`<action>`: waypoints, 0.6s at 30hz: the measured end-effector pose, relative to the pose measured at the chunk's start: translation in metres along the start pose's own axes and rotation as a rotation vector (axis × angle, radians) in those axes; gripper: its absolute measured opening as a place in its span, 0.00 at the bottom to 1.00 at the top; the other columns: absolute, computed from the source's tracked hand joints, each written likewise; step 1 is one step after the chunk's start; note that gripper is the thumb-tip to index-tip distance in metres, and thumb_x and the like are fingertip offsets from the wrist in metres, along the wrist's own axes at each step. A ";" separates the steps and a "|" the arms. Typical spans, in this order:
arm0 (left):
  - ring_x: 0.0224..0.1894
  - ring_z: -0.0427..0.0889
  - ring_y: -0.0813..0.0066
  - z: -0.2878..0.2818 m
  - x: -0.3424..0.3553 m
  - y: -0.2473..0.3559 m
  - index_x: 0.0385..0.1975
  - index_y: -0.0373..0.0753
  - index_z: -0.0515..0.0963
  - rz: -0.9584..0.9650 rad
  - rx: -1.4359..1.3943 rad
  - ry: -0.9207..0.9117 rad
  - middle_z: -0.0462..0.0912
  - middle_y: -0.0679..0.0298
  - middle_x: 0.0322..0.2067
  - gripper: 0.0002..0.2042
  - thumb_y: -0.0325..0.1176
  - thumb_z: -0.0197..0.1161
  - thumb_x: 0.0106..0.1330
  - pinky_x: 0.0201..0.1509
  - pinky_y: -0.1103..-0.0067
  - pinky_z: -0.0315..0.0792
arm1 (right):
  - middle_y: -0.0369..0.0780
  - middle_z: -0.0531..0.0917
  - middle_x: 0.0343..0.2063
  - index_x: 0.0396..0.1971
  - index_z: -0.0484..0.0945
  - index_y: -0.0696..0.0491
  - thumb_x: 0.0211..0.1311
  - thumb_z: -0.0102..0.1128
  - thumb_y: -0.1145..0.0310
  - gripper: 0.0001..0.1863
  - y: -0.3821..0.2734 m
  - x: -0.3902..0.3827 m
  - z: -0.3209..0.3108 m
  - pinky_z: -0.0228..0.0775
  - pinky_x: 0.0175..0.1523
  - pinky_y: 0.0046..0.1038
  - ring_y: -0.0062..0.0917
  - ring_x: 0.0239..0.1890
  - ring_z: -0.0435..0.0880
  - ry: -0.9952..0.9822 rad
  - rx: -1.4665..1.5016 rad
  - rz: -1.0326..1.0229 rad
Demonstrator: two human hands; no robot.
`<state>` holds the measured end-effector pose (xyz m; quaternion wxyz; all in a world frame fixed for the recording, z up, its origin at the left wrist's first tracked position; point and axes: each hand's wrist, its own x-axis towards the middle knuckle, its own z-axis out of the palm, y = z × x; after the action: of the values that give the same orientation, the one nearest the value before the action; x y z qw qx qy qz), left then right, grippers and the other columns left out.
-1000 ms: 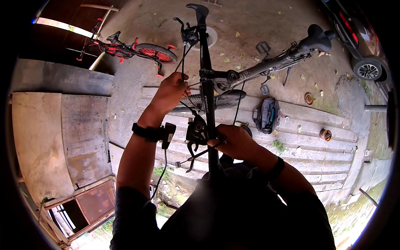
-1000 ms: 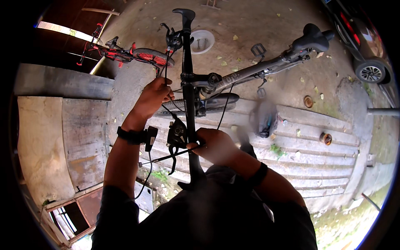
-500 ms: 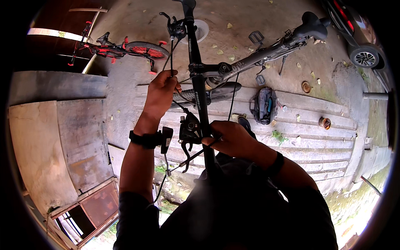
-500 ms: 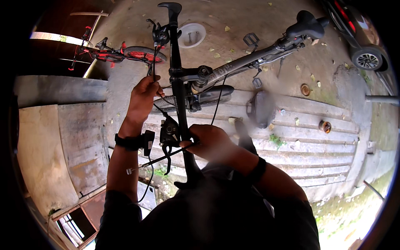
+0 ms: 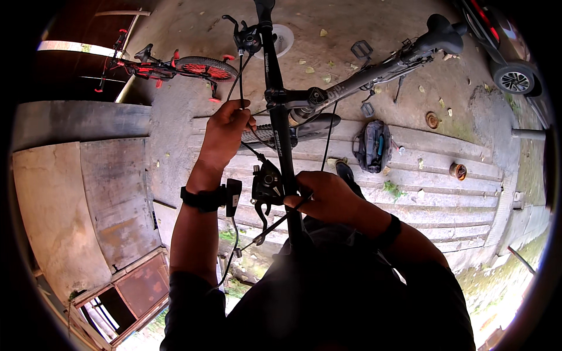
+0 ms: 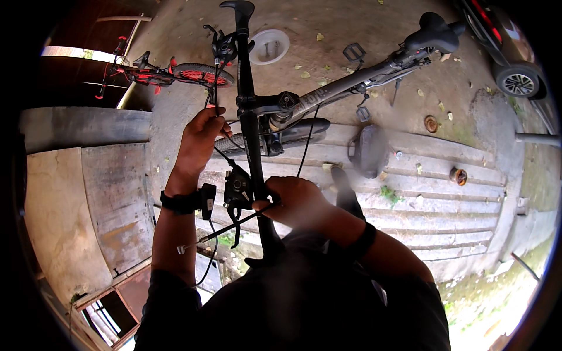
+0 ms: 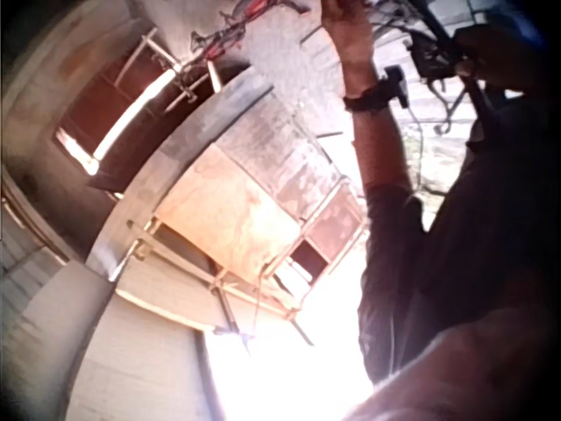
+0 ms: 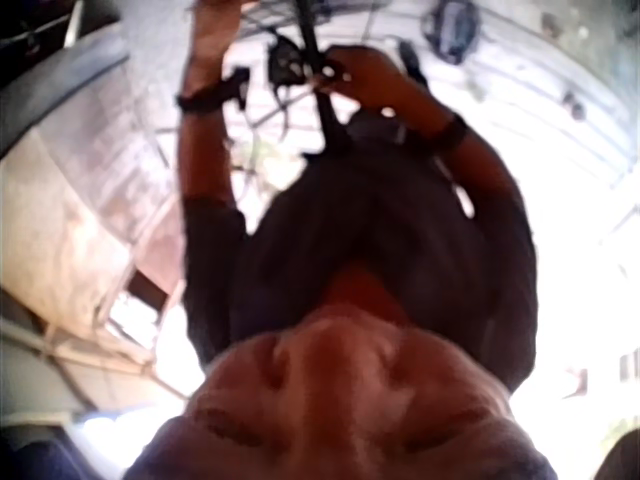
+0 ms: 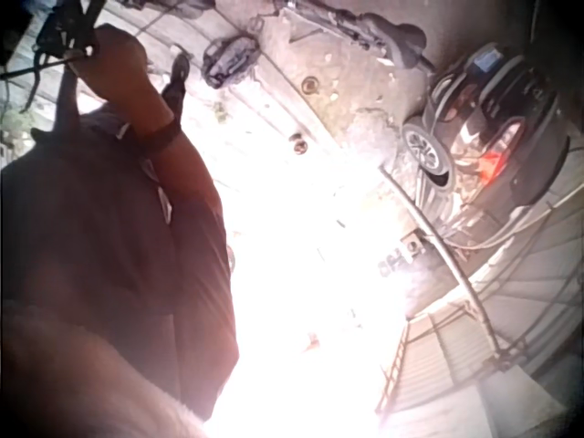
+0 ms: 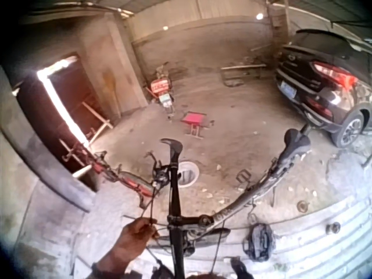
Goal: The person adjusts the brake and gear cables on a bicycle handlebar. They pull, route, and secure the cables using their hands, occasionally using a small tool to tighten or adjust components on the handlebar.
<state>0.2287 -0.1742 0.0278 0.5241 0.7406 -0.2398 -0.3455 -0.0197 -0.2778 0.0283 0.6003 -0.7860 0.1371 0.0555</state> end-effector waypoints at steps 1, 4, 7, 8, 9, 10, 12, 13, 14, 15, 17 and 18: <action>0.34 0.82 0.74 0.002 -0.001 -0.001 0.49 0.27 0.73 0.005 0.000 0.005 0.83 0.59 0.30 0.12 0.27 0.54 0.71 0.42 0.79 0.76 | 0.44 0.81 0.26 0.33 0.79 0.54 0.59 0.65 0.50 0.20 -0.001 0.000 -0.001 0.72 0.37 0.38 0.41 0.32 0.82 -0.002 -0.006 -0.003; 0.36 0.84 0.73 0.003 0.001 -0.002 0.49 0.26 0.74 0.013 0.003 -0.019 0.83 0.57 0.32 0.12 0.26 0.55 0.71 0.44 0.78 0.78 | 0.43 0.81 0.26 0.33 0.80 0.53 0.59 0.66 0.50 0.19 -0.001 0.000 -0.002 0.72 0.37 0.37 0.40 0.32 0.82 -0.004 -0.016 0.001; 0.38 0.85 0.70 0.004 0.003 0.006 0.48 0.25 0.73 0.003 0.045 -0.062 0.83 0.55 0.34 0.12 0.26 0.55 0.70 0.45 0.77 0.79 | 0.42 0.81 0.26 0.34 0.80 0.53 0.59 0.65 0.51 0.19 -0.003 0.000 -0.002 0.72 0.36 0.37 0.39 0.32 0.82 -0.011 -0.009 0.007; 0.39 0.85 0.70 0.005 0.003 0.010 0.48 0.24 0.73 -0.002 0.066 -0.077 0.83 0.55 0.34 0.12 0.26 0.55 0.70 0.45 0.77 0.80 | 0.42 0.81 0.26 0.34 0.80 0.53 0.59 0.65 0.51 0.19 -0.003 0.000 -0.002 0.72 0.37 0.37 0.39 0.32 0.82 -0.011 -0.002 0.007; 0.38 0.85 0.70 0.007 0.003 0.013 0.48 0.24 0.73 -0.012 0.074 -0.080 0.83 0.55 0.34 0.12 0.26 0.56 0.70 0.45 0.77 0.80 | 0.42 0.81 0.26 0.35 0.80 0.53 0.59 0.65 0.51 0.19 -0.004 0.000 -0.003 0.72 0.37 0.37 0.39 0.32 0.83 -0.011 0.004 0.007; 0.38 0.85 0.70 0.008 0.004 0.015 0.48 0.24 0.73 -0.021 0.081 -0.083 0.83 0.54 0.34 0.12 0.26 0.56 0.70 0.44 0.77 0.80 | 0.42 0.81 0.26 0.35 0.80 0.53 0.59 0.65 0.51 0.19 -0.004 0.001 -0.003 0.72 0.37 0.37 0.39 0.32 0.83 -0.011 0.011 0.006; 0.37 0.85 0.71 0.010 0.006 0.015 0.46 0.25 0.74 -0.034 0.089 -0.086 0.84 0.55 0.34 0.11 0.26 0.56 0.70 0.44 0.78 0.81 | 0.42 0.81 0.26 0.35 0.80 0.52 0.59 0.65 0.51 0.18 -0.006 0.000 -0.005 0.73 0.37 0.37 0.38 0.32 0.83 -0.030 0.006 0.026; 0.37 0.86 0.71 0.010 0.007 0.015 0.45 0.25 0.74 -0.037 0.090 -0.086 0.84 0.55 0.33 0.10 0.26 0.56 0.70 0.44 0.78 0.81 | 0.42 0.82 0.27 0.36 0.80 0.52 0.59 0.65 0.51 0.18 -0.007 0.000 -0.006 0.73 0.37 0.37 0.38 0.32 0.83 -0.039 0.003 0.035; 0.37 0.86 0.71 0.011 0.008 0.014 0.44 0.25 0.75 -0.041 0.091 -0.086 0.84 0.55 0.32 0.10 0.26 0.56 0.70 0.43 0.78 0.81 | 0.42 0.82 0.27 0.36 0.80 0.52 0.59 0.66 0.51 0.18 -0.007 0.001 -0.006 0.73 0.37 0.37 0.38 0.32 0.83 -0.040 -0.009 0.036; 0.37 0.86 0.71 0.012 0.009 0.015 0.44 0.25 0.74 -0.044 0.095 -0.088 0.84 0.55 0.33 0.10 0.26 0.56 0.70 0.43 0.78 0.81 | 0.42 0.82 0.26 0.36 0.80 0.52 0.59 0.66 0.51 0.18 -0.006 0.001 -0.005 0.73 0.37 0.36 0.38 0.32 0.83 -0.040 -0.022 0.036; 0.36 0.86 0.71 0.014 0.009 0.018 0.45 0.25 0.74 -0.052 0.104 -0.089 0.85 0.54 0.33 0.10 0.26 0.56 0.70 0.43 0.78 0.82 | 0.42 0.82 0.26 0.36 0.80 0.52 0.59 0.66 0.51 0.18 -0.006 0.001 -0.004 0.73 0.37 0.36 0.38 0.32 0.83 -0.034 -0.030 0.032; 0.36 0.86 0.71 0.013 0.010 0.016 0.45 0.25 0.74 -0.048 0.109 -0.080 0.85 0.54 0.33 0.10 0.26 0.56 0.70 0.43 0.78 0.82 | 0.42 0.82 0.26 0.36 0.80 0.52 0.59 0.66 0.51 0.18 -0.006 0.001 -0.004 0.73 0.37 0.36 0.38 0.32 0.83 -0.029 -0.025 0.027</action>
<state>0.2250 -0.1946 0.0379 0.4646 0.7590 -0.2612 -0.3740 -0.0177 -0.2800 0.0344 0.5916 -0.7905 0.1384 0.0765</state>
